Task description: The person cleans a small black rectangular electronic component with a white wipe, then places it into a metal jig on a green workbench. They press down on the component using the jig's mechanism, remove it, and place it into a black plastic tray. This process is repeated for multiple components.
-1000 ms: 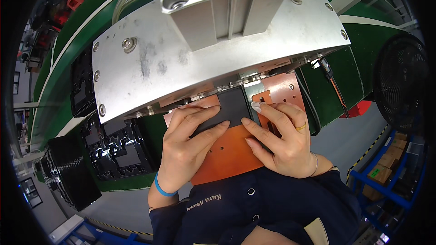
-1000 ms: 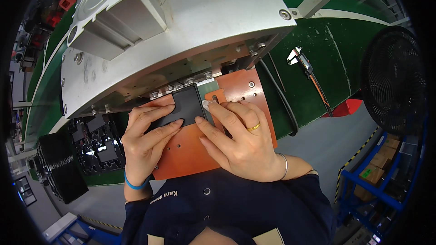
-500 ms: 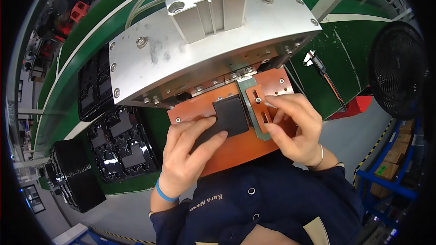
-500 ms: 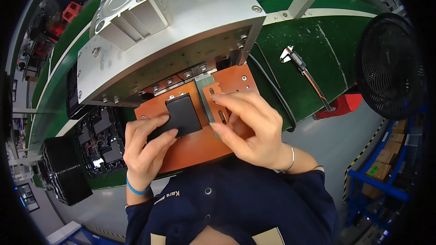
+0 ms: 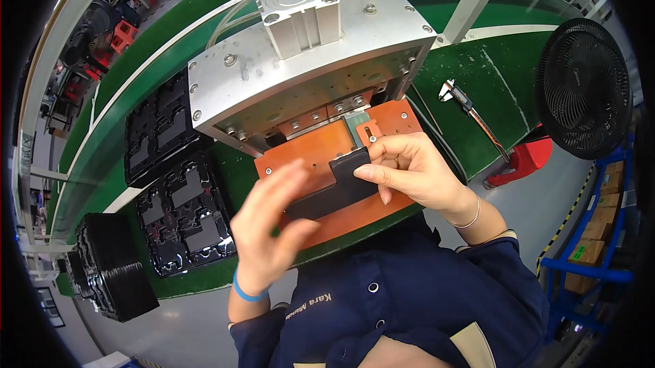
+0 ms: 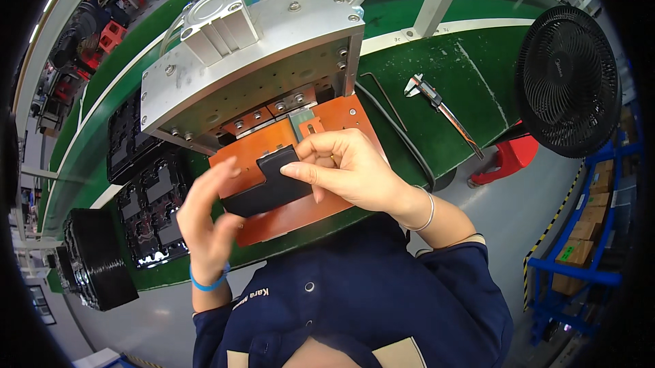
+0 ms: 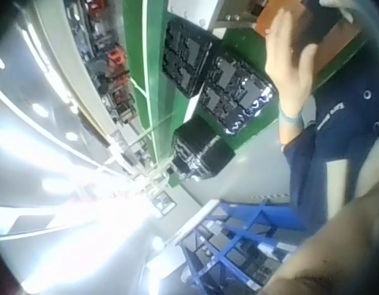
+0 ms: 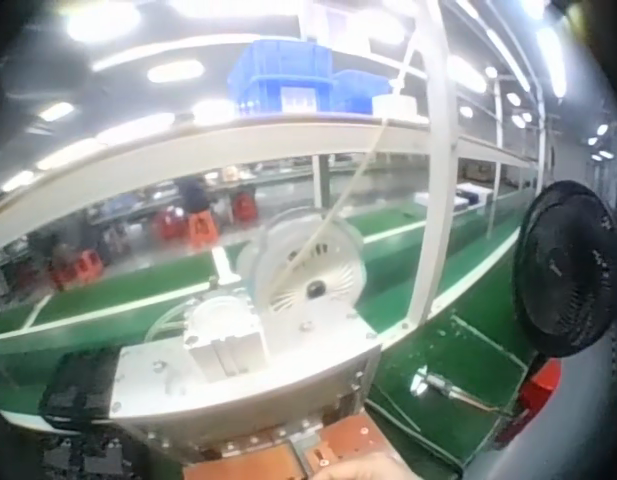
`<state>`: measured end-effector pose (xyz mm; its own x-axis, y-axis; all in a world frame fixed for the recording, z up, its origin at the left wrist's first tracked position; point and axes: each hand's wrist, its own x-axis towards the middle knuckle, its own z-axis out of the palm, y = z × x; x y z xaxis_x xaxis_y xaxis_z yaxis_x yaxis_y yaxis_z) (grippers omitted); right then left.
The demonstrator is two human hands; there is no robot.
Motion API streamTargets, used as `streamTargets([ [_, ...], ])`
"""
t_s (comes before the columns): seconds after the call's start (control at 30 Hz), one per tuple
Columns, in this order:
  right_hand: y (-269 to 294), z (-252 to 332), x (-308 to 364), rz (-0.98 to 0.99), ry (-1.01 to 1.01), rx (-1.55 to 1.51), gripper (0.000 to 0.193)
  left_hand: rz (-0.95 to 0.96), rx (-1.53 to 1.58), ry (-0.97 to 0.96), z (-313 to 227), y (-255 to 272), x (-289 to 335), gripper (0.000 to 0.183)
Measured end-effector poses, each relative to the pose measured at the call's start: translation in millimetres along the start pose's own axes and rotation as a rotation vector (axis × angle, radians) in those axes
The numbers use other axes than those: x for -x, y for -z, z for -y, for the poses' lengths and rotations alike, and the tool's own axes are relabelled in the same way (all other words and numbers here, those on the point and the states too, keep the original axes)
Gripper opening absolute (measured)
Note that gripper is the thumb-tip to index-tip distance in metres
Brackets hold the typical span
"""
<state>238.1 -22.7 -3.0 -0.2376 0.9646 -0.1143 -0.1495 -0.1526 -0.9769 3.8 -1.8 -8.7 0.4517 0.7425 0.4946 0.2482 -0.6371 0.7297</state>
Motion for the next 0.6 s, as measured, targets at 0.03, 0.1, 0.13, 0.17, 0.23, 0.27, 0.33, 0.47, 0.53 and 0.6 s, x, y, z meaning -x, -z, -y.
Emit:
streamTargets([
  [0.03, 0.2, 1.1, 2.0, 0.01, 0.097, 0.077, 0.013, -0.027, 0.2, 0.183, 0.8, 1.5, -0.2, 0.04],
  [0.1, -1.8, 2.9, 5.5, 0.044, 0.279, 0.221, 0.008, 0.134, 0.573, 0.474, -0.5, 9.5, -0.9, 0.041],
  [0.13, 6.6, 0.7, 2.4, 0.161, 0.553, 0.461, 0.015, 0.301, 0.642, 0.563, 0.9, 13.3, -4.5, 0.04],
  [0.17, 3.8, 5.3, 3.4, 0.199, 0.666, 0.542, 0.017, 0.46, 0.712, 0.659, 2.5, 15.9, -4.3, 0.039],
  [0.23, 3.0, 6.0, 2.5, 0.29, 0.806, 0.655, 0.019, 0.479, 1.055, 0.702, -9.6, 4.2, -9.5, 0.043],
  [0.27, 4.3, 6.4, 2.4, 0.245, 0.836, 0.705, 0.02, 0.519, 1.035, 0.75, -7.9, 4.8, -14.8, 0.041],
  [0.33, 10.2, 7.0, 0.5, 0.154, 0.896, 0.805, 0.022, 0.451, 1.059, 0.834, -5.8, 3.9, -14.3, 0.028],
  [0.47, 65.1, 2.2, 12.9, -0.431, 0.707, 1.097, 0.03, 0.072, 0.825, 0.683, -0.8, -2.1, -8.3, 0.016],
  [0.53, 99.6, -16.9, 23.8, -0.803, 0.549, 1.047, 0.029, 0.013, 0.842, 0.701, -1.1, -1.2, -10.2, 0.015],
  [0.6, 151.6, -46.4, 39.7, -0.962, 0.332, 1.351, 0.032, -0.031, 0.874, 0.716, 0.8, -1.2, -11.0, 0.015],
])
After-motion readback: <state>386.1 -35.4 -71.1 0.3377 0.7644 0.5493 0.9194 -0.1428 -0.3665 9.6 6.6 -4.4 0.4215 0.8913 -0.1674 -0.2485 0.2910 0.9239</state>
